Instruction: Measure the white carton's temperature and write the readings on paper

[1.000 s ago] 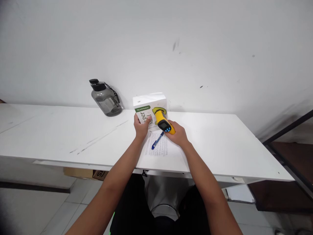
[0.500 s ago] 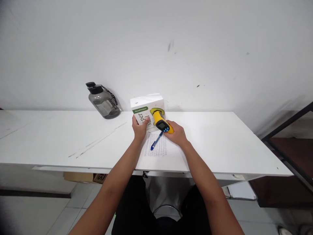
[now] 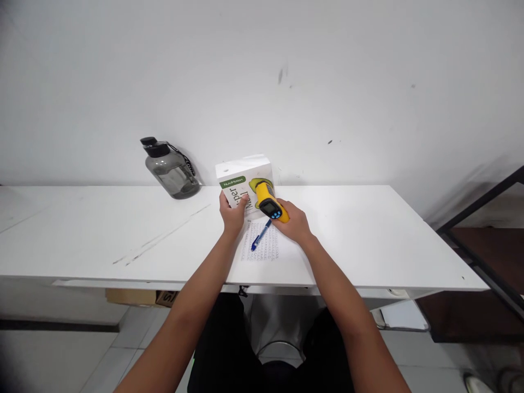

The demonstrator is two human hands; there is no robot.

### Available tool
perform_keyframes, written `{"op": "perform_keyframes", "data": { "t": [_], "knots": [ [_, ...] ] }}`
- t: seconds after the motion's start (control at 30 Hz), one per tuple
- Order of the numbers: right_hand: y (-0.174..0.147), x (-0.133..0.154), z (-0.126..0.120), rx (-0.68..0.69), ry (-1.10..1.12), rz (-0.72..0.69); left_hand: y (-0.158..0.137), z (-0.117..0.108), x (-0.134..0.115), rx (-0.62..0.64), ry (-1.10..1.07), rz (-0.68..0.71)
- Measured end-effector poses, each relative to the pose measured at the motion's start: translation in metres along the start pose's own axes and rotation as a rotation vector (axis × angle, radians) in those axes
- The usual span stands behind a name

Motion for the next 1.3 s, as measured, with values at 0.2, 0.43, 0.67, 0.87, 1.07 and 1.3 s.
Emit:
{"op": "perform_keyframes", "data": {
  "t": [0.2, 0.43, 0.67, 0.87, 1.07, 1.3],
  "knots": [
    [0.005, -0.009, -0.018, -0.186, -0.004, 0.171, 0.004, -0.006, 0.002, -0.072, 0.046, -0.016],
    [0.001, -0.032, -0.034, -0.365, 0.052, 0.411, 0.010, -0.010, 0.011, -0.114, 0.085, 0.005],
    [0.001, -0.039, -0.036, -0.381, 0.065, 0.451, 0.011, -0.009, 0.017, -0.097, 0.048, 0.013],
    [0.002, -0.035, -0.036, -0.377, 0.055, 0.411, 0.010, -0.010, 0.016, -0.103, 0.063, 0.026],
    [0.002, -0.029, -0.037, -0.372, 0.044, 0.385, 0.010, -0.009, 0.014, -0.103, 0.066, 0.005],
    [0.001, -0.035, -0.032, -0.336, 0.032, 0.442, 0.009, -0.007, 0.015, -0.085, 0.059, 0.018]
  ]
}}
Point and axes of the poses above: each hand's wrist, its own y-axis towards the middle knuckle, its own z-axis out of the palm, x = y × z, the point moved 10 cm from there along y, towards the middle knuckle, and after that the axes turned 10 degrees about -x, right-handed, at the moved point
